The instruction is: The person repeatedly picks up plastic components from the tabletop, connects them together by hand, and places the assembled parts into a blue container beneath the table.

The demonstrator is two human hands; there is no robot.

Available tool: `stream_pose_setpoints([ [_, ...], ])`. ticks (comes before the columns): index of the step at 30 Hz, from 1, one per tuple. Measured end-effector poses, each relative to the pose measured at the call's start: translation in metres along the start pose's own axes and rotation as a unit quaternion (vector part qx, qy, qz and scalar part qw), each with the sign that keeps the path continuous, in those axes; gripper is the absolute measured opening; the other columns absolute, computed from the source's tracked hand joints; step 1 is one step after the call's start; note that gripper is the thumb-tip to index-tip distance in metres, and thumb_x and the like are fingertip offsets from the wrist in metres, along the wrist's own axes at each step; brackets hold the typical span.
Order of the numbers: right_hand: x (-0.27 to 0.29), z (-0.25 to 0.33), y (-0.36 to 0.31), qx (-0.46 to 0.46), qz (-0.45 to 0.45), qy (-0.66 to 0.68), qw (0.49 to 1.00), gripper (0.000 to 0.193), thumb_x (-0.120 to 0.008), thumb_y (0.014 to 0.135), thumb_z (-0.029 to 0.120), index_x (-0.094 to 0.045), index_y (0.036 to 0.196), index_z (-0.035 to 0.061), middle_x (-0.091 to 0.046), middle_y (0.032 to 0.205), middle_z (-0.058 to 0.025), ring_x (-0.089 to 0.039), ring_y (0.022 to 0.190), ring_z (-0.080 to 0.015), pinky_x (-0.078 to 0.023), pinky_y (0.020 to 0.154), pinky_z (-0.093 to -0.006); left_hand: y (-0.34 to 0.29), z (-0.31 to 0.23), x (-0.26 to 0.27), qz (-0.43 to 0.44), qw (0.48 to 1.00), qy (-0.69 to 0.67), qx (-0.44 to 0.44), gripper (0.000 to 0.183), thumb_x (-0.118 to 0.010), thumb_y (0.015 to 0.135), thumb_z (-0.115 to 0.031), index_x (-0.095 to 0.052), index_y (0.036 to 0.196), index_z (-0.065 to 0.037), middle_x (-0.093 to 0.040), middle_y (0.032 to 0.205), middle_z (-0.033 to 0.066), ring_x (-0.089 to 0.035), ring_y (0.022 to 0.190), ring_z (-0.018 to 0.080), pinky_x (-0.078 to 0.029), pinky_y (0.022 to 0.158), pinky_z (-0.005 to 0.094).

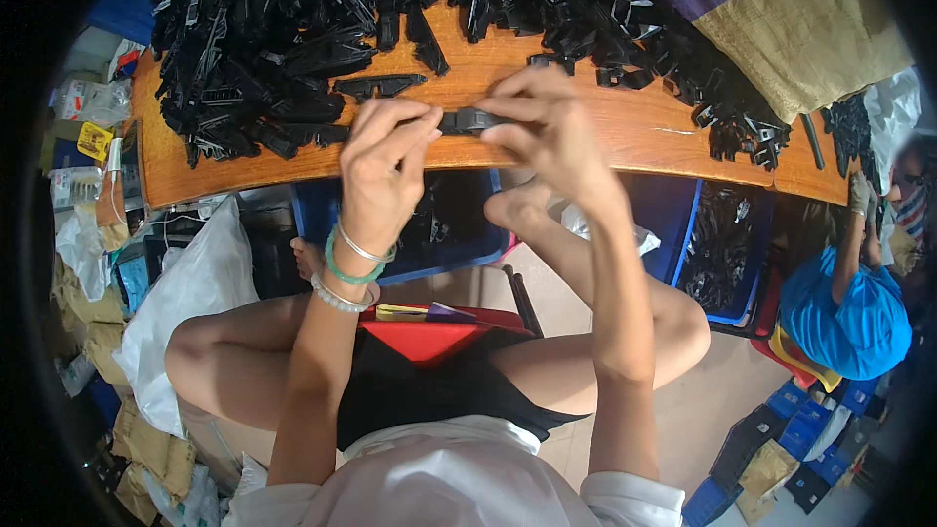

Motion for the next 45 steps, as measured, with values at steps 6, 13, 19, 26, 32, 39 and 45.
stream_pose_setpoints([
  [6,-0.011,0.012,-0.015,-0.091,0.016,0.040,0.995,0.030,-0.067,0.075,-0.004,-0.068,0.105,-0.0018,-0.059,0.100,-0.0101,-0.058,0.089,-0.0234,-0.048,0.080,-0.0325,0.005,0.002,0.005,0.051,0.998,-0.027,0.007,0.019,-0.065,0.073,0.009,-0.067,0.092,0.004,-0.062,0.088,0.0134,-0.057,0.080,0.0288,-0.048,0.072,0.0370],
  [13,0.020,0.015,-0.009,-0.018,-0.158,-0.145,0.977,0.020,-0.060,0.078,-0.005,-0.065,0.097,-0.0001,-0.059,0.099,-0.0123,-0.058,0.090,-0.0305,-0.047,0.078,-0.0379,0.032,0.008,0.014,0.093,0.956,0.266,-0.076,0.021,-0.063,0.074,0.003,-0.065,0.095,0.002,-0.058,0.096,0.0121,-0.053,0.094,0.0295,-0.044,0.082,0.0400],
  [19,0.027,0.009,0.004,0.043,-0.215,-0.306,0.926,0.009,-0.066,0.076,0.001,-0.065,0.085,0.0018,-0.059,0.099,-0.0108,-0.054,0.090,-0.0313,-0.044,0.078,-0.0401,0.036,-0.009,-0.012,0.171,0.958,0.209,-0.100,0.021,-0.068,0.069,0.003,-0.056,0.086,-0.001,-0.056,0.093,0.0116,-0.055,0.089,0.0291,-0.048,0.075,0.0367],
  [26,0.011,-0.021,-0.011,-0.112,-0.210,0.227,0.944,0.032,-0.070,0.081,0.002,-0.061,0.111,-0.0017,-0.061,0.094,-0.0064,-0.059,0.086,-0.0120,-0.048,0.075,-0.0243,0.018,0.007,-0.011,0.061,0.959,-0.230,0.157,0.020,-0.066,0.077,0.006,-0.057,0.094,0.001,-0.063,0.093,0.0131,-0.065,0.082,0.0146,-0.051,0.065,0.0252],
  [32,0.024,-0.013,-0.025,-0.194,-0.160,-0.025,0.968,0.026,-0.074,0.075,0.009,-0.067,0.097,-0.0035,-0.061,0.082,-0.0113,-0.061,0.080,-0.0194,-0.046,0.072,-0.0300,0.014,0.004,-0.013,0.137,0.989,-0.043,0.031,0.018,-0.071,0.072,0.001,-0.065,0.088,0.003,-0.063,0.094,0.0105,-0.058,0.087,0.0271,-0.046,0.079,0.0337],
  [39,0.016,-0.006,-0.032,-0.133,-0.084,0.044,0.987,0.023,-0.073,0.074,0.003,-0.070,0.096,-0.0007,-0.060,0.080,-0.0072,-0.055,0.076,-0.0171,-0.045,0.071,-0.0294,0.011,0.015,-0.018,0.158,0.982,-0.075,0.071,0.020,-0.071,0.072,0.000,-0.066,0.090,0.003,-0.061,0.088,0.0097,-0.055,0.087,0.0264,-0.045,0.079,0.0345],
  [45,0.012,0.004,-0.030,-0.090,-0.081,0.030,0.992,0.024,-0.073,0.073,0.001,-0.071,0.097,-0.0006,-0.059,0.090,-0.0076,-0.056,0.083,-0.0205,-0.046,0.073,-0.0309,0.010,0.008,-0.020,0.166,0.982,-0.078,0.039,0.020,-0.072,0.071,-0.001,-0.067,0.090,0.003,-0.061,0.089,0.0094,-0.055,0.086,0.0263,-0.045,0.077,0.0347],
])
Point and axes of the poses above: each hand's wrist, its own y-axis towards the middle knuckle, its own x-axis out of the back of the hand, z = x × y, the point moved 8 cm from there along y, towards the middle knuckle
